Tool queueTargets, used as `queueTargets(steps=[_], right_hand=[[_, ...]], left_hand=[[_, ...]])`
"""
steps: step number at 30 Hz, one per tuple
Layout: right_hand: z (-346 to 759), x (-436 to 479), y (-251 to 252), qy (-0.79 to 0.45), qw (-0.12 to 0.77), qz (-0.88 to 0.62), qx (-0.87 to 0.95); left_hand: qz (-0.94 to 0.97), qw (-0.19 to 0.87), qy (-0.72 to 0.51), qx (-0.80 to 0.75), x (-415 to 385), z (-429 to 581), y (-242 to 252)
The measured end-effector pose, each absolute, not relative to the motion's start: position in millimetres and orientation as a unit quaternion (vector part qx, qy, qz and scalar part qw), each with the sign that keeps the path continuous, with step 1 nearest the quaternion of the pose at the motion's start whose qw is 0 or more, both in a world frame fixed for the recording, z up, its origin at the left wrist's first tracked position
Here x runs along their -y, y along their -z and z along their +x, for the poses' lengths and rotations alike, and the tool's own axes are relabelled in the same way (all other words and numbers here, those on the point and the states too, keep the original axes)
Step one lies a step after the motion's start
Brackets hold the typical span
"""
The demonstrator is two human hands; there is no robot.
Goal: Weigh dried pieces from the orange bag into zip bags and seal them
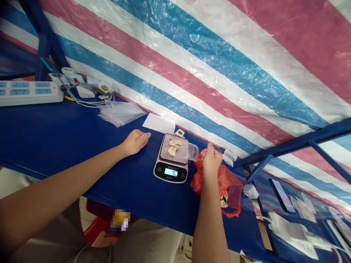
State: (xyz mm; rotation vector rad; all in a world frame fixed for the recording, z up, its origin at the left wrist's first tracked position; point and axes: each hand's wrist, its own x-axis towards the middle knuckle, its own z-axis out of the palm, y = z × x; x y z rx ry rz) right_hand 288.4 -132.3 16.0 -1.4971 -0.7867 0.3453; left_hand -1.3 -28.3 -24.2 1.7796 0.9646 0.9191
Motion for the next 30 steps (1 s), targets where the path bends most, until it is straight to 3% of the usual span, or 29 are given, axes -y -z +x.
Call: queueTargets(steps=[9, 16, 23, 30], right_hand=[[299, 138, -13, -0.141, 0.543, -0.735, 0.381], [305, 136, -12, -0.138, 0.491, -0.769, 0.385], [270, 133, -17, -0.286, 0.605, -0.632, 0.389], [260, 141, -32, -0.286, 0.678, -0.556, 0.385]], left_hand=[[0.728, 0.350, -0.440, -0.393, 25, 3, 27], [0.729, 0.353, -0.429, -0.399, 25, 5, 26], [0.729, 0.357, -0.429, -0.397, 25, 6, 26], [0.728, 0.357, -0.431, -0.397, 24, 6, 29]])
